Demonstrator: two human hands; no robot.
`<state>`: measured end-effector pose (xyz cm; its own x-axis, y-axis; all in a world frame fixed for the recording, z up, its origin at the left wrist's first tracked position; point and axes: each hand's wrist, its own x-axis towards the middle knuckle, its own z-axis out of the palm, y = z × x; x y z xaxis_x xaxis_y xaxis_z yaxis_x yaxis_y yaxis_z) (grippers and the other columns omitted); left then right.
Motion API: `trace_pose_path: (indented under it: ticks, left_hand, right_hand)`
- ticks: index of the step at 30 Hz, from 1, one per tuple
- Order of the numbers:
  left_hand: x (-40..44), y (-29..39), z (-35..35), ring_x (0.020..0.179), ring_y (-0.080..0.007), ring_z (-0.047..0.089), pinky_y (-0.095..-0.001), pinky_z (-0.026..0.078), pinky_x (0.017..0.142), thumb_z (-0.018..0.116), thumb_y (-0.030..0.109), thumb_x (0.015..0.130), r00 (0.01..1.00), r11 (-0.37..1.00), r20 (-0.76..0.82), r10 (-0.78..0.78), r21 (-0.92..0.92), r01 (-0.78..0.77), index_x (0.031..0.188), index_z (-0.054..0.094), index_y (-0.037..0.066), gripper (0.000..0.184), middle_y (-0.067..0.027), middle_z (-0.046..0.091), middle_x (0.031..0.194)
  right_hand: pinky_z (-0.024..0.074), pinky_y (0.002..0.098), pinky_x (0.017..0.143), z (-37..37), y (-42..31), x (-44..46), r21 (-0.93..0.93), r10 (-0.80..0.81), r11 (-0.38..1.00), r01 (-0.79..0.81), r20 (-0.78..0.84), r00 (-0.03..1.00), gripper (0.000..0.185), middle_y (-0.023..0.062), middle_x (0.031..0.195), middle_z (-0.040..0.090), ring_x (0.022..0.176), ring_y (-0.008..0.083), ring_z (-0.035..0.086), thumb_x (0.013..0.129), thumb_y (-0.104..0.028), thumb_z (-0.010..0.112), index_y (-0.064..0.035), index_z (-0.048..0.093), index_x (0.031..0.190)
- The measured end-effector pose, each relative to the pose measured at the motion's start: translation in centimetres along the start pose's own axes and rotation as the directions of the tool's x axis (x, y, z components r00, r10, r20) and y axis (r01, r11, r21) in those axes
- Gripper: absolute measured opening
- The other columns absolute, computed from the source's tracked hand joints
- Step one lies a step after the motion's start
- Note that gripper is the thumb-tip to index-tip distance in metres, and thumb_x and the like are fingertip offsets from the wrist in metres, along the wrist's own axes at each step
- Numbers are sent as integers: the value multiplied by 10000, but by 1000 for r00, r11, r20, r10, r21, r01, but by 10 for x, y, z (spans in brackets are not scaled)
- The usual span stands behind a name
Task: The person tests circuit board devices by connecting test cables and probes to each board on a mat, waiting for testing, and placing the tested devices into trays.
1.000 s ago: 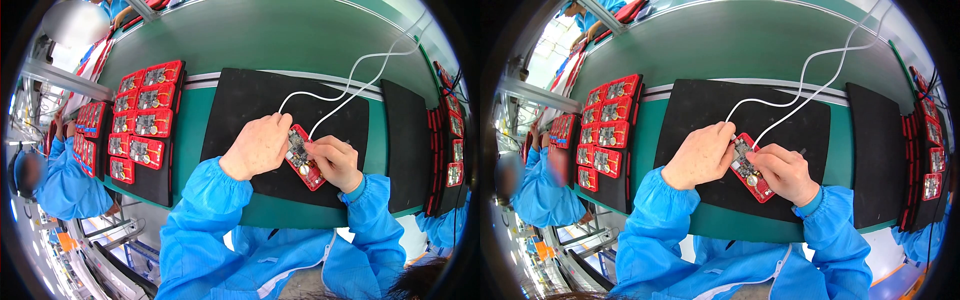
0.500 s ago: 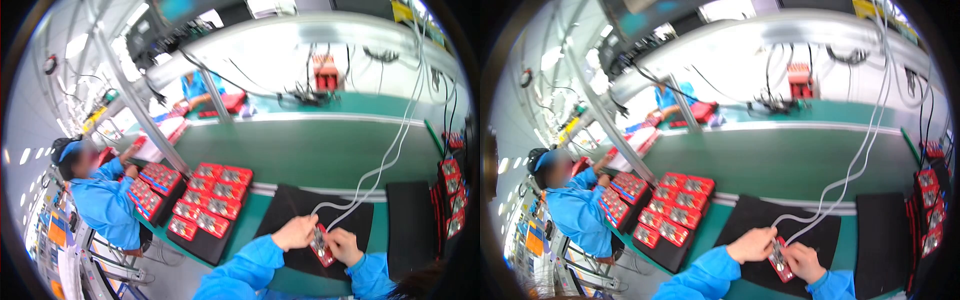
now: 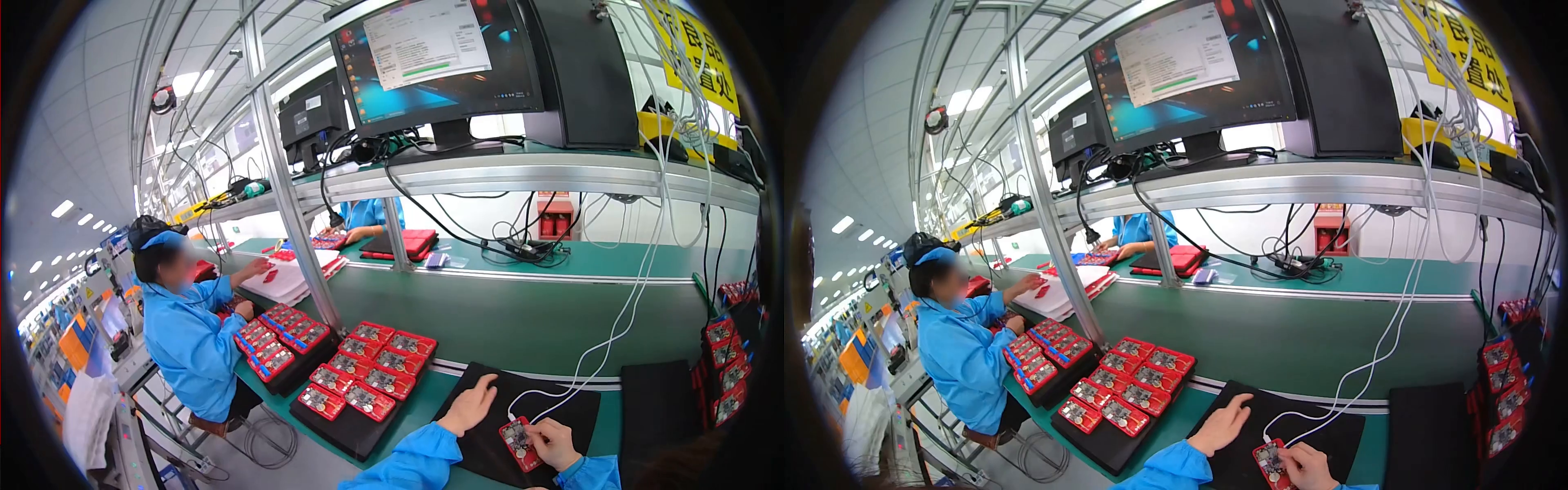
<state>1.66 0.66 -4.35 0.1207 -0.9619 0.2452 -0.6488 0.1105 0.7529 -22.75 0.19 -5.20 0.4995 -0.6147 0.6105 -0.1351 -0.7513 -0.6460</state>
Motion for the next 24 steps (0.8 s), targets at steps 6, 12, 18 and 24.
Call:
trace_pose_path:
  ticks: [6, 12, 18, 24]
  left_hand:
    - [7, -31, 7, 861, -411, 643, -495, 490, 738, 450, 314, 990, 985, 997, -158, -75, -31, 71, 1255, 491, 107, 338, -200, 674, 879]
    - [5, -26, 10, 829, -387, 650, -481, 495, 731, 483, 290, 977, 980, 997, -186, -70, 3, 72, 1220, 519, 103, 309, -167, 675, 864]
    - [4, -24, 10, 797, -377, 648, -477, 494, 715, 498, 273, 969, 979, 998, -198, -54, 5, 56, 1194, 529, 96, 288, -155, 667, 824]
    - [4, -23, 8, 783, -374, 646, -472, 489, 693, 499, 260, 967, 980, 999, -195, -44, -4, 44, 1185, 529, 90, 278, -153, 663, 810]
  right_hand:
    - [541, 250, 530, 2, 3, -2, 23, 8, 1000, -8, 12, 1000, 128, 99, 738, 637, 619, 169, 680, 808, 73, 627, 6, 696, 892]
    - [541, 248, 533, -1, -2, -1, 20, 23, 1000, -23, 29, 999, 126, 101, 746, 633, 628, 167, 682, 815, 78, 623, 5, 691, 892]
    - [528, 252, 518, 0, -2, 0, 24, 14, 1000, -14, 21, 1000, 128, 106, 741, 627, 628, 169, 680, 809, 90, 623, 13, 681, 892]
    - [526, 250, 525, 0, 0, 0, 40, 42, 998, -44, 47, 998, 106, 109, 752, 632, 634, 170, 679, 818, 88, 619, 17, 672, 877]
